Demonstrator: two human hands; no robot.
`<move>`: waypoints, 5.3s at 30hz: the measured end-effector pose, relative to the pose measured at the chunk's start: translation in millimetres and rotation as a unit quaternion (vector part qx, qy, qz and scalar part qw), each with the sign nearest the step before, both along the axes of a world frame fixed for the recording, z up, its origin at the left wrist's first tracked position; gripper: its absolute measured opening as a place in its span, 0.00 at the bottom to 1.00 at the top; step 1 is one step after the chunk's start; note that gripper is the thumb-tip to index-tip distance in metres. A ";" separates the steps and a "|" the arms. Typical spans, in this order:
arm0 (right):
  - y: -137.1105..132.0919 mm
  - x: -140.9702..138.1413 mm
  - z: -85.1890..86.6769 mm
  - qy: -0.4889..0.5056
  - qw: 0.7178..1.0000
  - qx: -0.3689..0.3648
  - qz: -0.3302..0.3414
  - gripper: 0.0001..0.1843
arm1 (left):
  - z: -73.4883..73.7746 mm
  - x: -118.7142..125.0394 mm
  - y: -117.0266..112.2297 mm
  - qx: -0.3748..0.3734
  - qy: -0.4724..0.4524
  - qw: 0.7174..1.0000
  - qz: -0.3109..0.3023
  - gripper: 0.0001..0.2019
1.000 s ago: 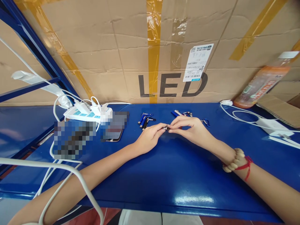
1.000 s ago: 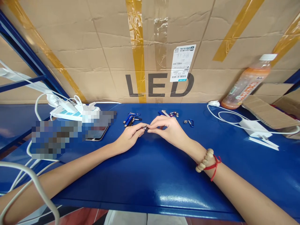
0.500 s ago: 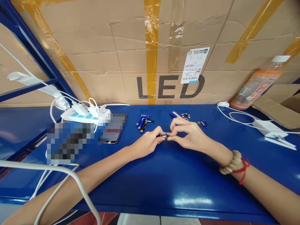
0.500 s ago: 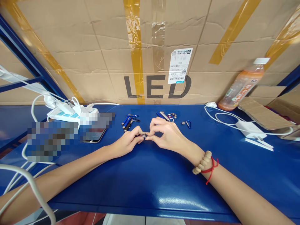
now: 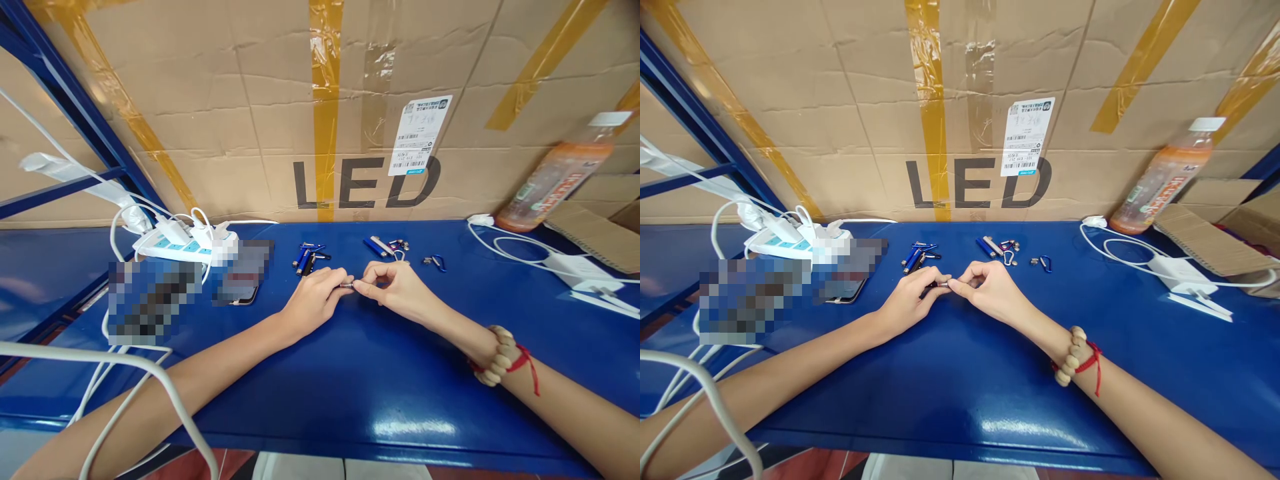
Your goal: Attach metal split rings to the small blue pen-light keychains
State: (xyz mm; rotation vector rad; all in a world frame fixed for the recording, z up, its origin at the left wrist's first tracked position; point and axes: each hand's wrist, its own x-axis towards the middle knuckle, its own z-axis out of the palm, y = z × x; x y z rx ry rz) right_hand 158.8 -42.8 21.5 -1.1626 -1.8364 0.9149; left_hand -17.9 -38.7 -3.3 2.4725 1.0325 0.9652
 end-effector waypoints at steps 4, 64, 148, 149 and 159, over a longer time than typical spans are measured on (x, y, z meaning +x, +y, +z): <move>3.3 0.5 -3.5 0.012 0.999 -0.052 -0.010 0.22 | 2.1 1.3 -0.2 -0.020 0.007 1.000 0.004 0.09; 45.4 59.5 -13.2 -0.451 0.846 0.203 -0.201 0.11 | 7.7 4.5 2.2 -0.122 -0.049 0.990 0.044 0.08; -5.3 -1.0 -10.7 -0.155 0.959 0.232 0.053 0.12 | 11.7 4.2 -1.2 -0.152 -0.165 0.974 0.007 0.11; -5.2 -0.8 -11.0 -0.150 0.957 0.245 0.052 0.12 | 11.6 4.1 -1.1 -0.148 -0.164 0.975 0.000 0.11; 2.4 7.2 -9.2 -0.151 0.935 0.320 -0.019 0.13 | 12.2 2.1 -3.4 -0.166 -0.095 0.980 -0.045 0.09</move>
